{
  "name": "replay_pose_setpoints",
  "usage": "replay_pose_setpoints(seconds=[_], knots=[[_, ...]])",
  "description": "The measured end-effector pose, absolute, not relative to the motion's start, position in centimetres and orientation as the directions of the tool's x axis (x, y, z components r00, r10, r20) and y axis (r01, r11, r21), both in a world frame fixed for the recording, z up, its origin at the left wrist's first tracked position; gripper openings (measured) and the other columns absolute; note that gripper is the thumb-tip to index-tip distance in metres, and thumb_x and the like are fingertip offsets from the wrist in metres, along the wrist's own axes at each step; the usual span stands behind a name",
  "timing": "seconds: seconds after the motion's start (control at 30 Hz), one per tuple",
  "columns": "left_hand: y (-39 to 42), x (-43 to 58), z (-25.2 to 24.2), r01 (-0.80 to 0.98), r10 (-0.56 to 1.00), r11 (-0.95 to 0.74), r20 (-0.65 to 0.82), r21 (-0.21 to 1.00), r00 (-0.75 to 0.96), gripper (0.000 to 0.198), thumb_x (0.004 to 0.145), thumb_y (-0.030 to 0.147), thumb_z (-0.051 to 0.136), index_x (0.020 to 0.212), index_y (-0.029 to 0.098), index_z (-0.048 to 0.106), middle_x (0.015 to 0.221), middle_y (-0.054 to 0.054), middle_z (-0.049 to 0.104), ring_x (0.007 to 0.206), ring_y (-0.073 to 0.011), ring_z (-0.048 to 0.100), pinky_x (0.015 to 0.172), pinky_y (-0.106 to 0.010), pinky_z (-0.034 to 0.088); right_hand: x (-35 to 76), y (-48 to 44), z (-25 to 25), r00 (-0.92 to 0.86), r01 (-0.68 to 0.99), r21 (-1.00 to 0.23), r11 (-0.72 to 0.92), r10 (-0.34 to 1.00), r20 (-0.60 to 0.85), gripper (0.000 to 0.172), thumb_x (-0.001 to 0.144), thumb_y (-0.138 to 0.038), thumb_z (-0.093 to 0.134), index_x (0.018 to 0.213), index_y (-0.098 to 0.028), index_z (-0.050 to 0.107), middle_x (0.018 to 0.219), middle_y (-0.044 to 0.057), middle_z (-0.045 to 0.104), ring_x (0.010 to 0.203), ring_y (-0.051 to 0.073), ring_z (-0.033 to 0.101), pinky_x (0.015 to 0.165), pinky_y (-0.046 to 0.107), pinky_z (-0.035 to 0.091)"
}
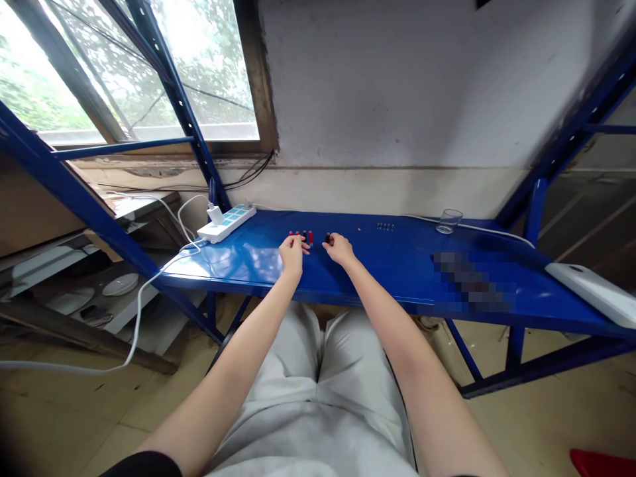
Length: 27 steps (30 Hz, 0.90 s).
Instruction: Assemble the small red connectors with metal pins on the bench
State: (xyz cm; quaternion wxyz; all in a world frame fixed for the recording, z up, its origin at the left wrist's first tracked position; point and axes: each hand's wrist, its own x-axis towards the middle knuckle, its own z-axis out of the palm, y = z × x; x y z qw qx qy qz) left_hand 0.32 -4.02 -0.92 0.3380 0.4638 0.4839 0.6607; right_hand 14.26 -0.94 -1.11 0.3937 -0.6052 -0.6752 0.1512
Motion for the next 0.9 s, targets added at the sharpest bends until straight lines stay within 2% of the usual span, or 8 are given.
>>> replay_pose_setpoints(seconds=[0.17, 0.53, 0.73, 0.8, 0.9], knots=[[-3.7, 0.3, -1.1, -0.054, 0.899, -0.319, 0.284, 0.946, -0.334, 0.022, 0.079, 0.032, 0.044, 0.074, 0.015, 0.057, 0.056, 0.001, 0.057, 0.043, -0.0076, 0.05, 0.048, -0.021, 0.042, 13.2, 0.2, -0.9, -0.029, 0.787, -0.587, 0.188, 0.963, 0.269, 0.009, 0.068, -0.023, 0.063, 0.066, -0.02, 0.055, 0.068, 0.003, 0.06, 0.061, 0.015, 0.053, 0.057, 0.025, 0.036], [-3.7, 0.3, -1.1, -0.078, 0.908, -0.309, 0.27, 0.948, -0.321, 0.021, 0.078, 0.03, 0.045, 0.071, 0.015, 0.057, 0.053, 0.001, 0.056, 0.041, -0.0069, 0.049, 0.045, -0.019, 0.04, 12.3, 0.5, 0.0, -0.032, 0.846, -0.526, 0.086, 0.993, 0.11, 0.016, 0.07, -0.022, 0.063, 0.085, -0.015, 0.061, 0.09, 0.009, 0.066, 0.082, 0.019, 0.061, 0.066, 0.024, 0.041], [-3.7, 0.6, -1.3, 0.066, 0.944, -0.269, 0.277, 0.961, -0.178, 0.023, 0.079, 0.033, 0.046, 0.07, 0.015, 0.058, 0.055, 0.001, 0.058, 0.038, -0.0056, 0.045, 0.043, -0.018, 0.037, 13.9, -1.1, -0.2, -0.055, 0.752, -0.647, 0.129, 0.989, 0.134, 0.043, 0.07, -0.023, 0.064, 0.111, -0.011, 0.055, 0.088, 0.009, 0.067, 0.083, 0.018, 0.061, 0.073, 0.026, 0.044], [-3.8, 0.7, -1.3, 0.132, 0.953, -0.265, 0.28, 0.955, -0.117, 0.024, 0.079, 0.034, 0.046, 0.07, 0.016, 0.059, 0.056, 0.001, 0.059, 0.038, -0.0057, 0.045, 0.043, -0.019, 0.036, 14.6, -1.7, -0.6, -0.014, 0.694, -0.708, 0.129, 0.986, 0.167, 0.043, 0.072, -0.023, 0.062, 0.112, -0.011, 0.054, 0.087, 0.009, 0.067, 0.082, 0.017, 0.061, 0.075, 0.027, 0.045], [-3.9, 0.8, -1.4, 0.224, 0.963, -0.258, 0.27, 0.94, -0.024, 0.024, 0.079, 0.033, 0.046, 0.07, 0.016, 0.06, 0.057, 0.0, 0.06, 0.038, -0.0066, 0.045, 0.043, -0.02, 0.036, 15.5, -2.6, -1.5, 0.063, 0.573, -0.802, 0.167, 0.967, 0.246, 0.032, 0.074, -0.021, 0.056, 0.105, -0.013, 0.058, 0.086, 0.008, 0.066, 0.078, 0.015, 0.062, 0.074, 0.027, 0.047]])
